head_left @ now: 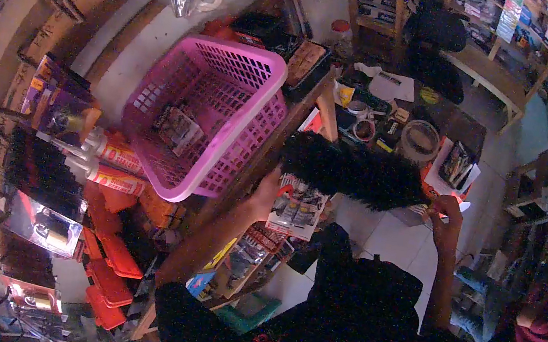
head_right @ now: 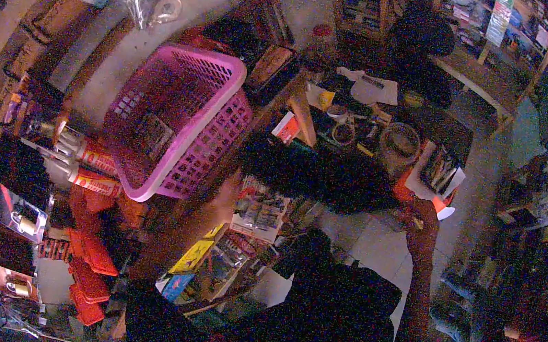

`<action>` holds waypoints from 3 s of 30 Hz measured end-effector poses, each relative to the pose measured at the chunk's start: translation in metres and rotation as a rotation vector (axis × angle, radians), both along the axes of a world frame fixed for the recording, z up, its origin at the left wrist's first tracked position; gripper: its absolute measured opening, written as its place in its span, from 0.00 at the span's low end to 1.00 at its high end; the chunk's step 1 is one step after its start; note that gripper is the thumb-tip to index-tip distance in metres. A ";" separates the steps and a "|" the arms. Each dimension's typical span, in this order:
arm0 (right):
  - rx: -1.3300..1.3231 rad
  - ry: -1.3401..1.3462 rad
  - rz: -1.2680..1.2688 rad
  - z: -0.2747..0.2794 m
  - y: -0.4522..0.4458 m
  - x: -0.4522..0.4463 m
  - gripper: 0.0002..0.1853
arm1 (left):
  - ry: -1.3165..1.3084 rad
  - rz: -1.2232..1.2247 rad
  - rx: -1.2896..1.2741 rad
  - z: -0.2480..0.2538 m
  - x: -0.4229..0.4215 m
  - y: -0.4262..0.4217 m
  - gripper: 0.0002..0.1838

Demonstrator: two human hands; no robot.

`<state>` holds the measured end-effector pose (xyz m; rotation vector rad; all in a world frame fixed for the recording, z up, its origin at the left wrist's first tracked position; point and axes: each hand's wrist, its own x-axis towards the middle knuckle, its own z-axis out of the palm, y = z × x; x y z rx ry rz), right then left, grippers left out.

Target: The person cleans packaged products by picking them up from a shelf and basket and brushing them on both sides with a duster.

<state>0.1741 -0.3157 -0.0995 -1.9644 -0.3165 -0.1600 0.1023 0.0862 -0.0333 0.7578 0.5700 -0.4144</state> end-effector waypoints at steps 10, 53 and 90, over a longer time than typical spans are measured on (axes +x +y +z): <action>-0.246 -0.306 -0.024 0.003 0.035 -0.004 0.11 | -0.022 0.002 0.130 0.024 0.005 -0.009 0.33; -0.483 -0.501 -0.249 -0.032 0.018 -0.002 0.14 | -0.124 0.006 0.543 0.001 -0.003 -0.010 0.33; 0.081 0.402 0.462 -0.012 0.081 -0.057 0.15 | -0.038 -0.115 0.017 0.010 0.001 -0.021 0.36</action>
